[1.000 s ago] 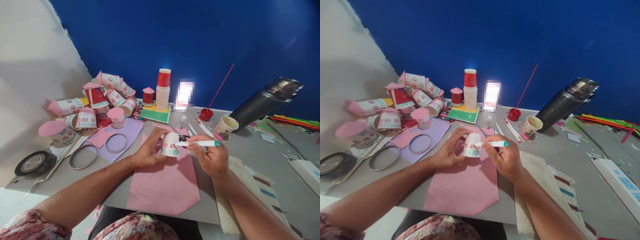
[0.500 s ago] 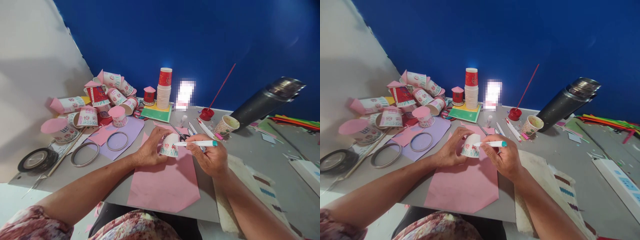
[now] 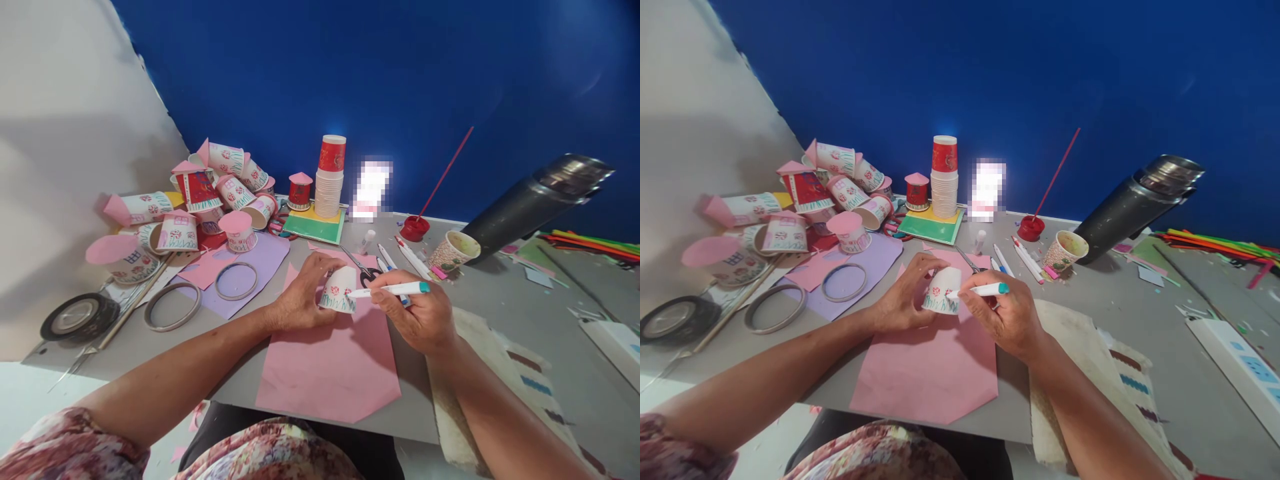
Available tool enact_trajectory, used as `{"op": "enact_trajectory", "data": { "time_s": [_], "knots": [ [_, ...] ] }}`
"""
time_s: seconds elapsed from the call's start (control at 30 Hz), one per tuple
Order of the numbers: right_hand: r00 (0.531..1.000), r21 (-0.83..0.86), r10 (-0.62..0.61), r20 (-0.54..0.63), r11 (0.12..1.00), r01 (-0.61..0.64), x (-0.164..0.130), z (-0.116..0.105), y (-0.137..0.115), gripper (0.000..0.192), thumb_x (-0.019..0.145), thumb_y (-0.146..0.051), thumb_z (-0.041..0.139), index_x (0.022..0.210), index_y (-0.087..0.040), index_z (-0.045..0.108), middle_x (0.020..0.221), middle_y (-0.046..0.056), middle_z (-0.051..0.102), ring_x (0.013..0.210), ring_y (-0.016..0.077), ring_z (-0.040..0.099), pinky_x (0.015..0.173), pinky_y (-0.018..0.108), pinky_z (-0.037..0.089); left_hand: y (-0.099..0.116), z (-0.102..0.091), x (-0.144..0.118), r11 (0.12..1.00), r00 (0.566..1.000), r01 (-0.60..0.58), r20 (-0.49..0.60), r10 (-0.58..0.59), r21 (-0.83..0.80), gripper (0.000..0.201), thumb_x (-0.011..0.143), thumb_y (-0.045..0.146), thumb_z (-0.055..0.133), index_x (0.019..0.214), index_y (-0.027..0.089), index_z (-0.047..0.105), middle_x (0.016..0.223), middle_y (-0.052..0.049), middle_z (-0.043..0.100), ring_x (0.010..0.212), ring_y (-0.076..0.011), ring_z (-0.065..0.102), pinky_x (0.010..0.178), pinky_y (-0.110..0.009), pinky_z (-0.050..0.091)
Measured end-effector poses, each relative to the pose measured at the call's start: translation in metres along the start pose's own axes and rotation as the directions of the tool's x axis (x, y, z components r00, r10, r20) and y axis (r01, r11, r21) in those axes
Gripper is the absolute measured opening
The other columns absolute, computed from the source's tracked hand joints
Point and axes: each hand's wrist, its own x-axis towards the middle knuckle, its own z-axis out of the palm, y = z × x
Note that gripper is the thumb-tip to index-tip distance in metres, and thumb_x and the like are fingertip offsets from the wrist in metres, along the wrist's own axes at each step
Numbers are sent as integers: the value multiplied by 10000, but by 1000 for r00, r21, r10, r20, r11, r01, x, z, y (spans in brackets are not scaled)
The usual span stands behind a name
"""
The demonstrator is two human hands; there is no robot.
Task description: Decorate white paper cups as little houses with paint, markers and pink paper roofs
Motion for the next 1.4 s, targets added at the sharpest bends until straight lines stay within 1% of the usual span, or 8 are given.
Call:
{"op": "enact_trajectory", "data": {
  "time_s": [0.2,0.3,0.53,0.67,0.87,1.03,1.2,1.4],
  "knots": [
    [998,-31,-16,-53,999,15,0,-2,2,209,1010,-302,585,854,-226,700,728,2,749,533,127,619,536,251,480,-1,2,-2,998,1000,31,5,-30,-58,696,721,266,819,1347,262,514,1328,-111,558,1218,-306,555,996,-478,551],
    [997,-37,-48,-54,998,46,0,-3,4,199,1013,-291,584,863,-220,694,709,-3,740,542,129,633,532,247,474,-1,1,-2,997,999,42,0,-42,-68,688,738,261,808,1351,261,496,1345,-106,560,1234,-298,559,992,-458,555],
    [994,-24,-67,-84,998,65,2,-3,3,176,1010,-264,599,871,-209,692,735,-8,742,550,112,618,545,228,474,0,0,-2,995,997,73,15,-72,-64,697,746,251,807,1357,273,473,1364,-102,557,1257,-297,565,1024,-469,545],
    [996,-11,-77,-55,997,76,3,-3,3,165,1001,-265,616,866,-213,695,697,-21,722,511,105,571,528,225,466,-1,1,-3,996,998,61,7,-60,-72,703,733,236,814,1349,274,478,1353,-99,558,1246,-296,573,1009,-462,553],
    [992,-37,-59,-114,998,55,1,-6,6,159,999,-265,611,876,-218,700,739,-15,747,542,111,626,522,228,464,-2,0,-1,997,1000,30,-4,-30,-69,668,768,230,787,1355,265,472,1360,-111,556,1243,-299,571,998,-460,552],
    [995,-16,-56,-86,998,55,2,-6,6,163,996,-265,616,866,-219,702,719,-20,744,544,114,637,530,227,471,-1,-1,-1,999,1000,9,5,-8,-53,676,776,202,761,1374,275,455,1374,-101,554,1268,-290,552,1037,-458,525],
    [991,-34,-46,-124,999,43,3,-7,6,178,1001,-268,608,858,-212,697,739,-9,753,548,113,629,536,231,467,-1,-1,-1,997,1000,4,17,-3,-72,660,792,207,753,1374,272,449,1382,-101,545,1277,-280,547,1037,-449,524],
    [993,-16,-66,-98,998,65,2,-4,9,165,1002,-263,609,870,-214,695,737,-8,748,552,117,630,530,237,461,-2,0,0,998,1000,8,10,-7,-62,667,780,234,784,1363,268,463,1339,-99,566,1235,-287,572,1030,-466,523]
  ]
}}
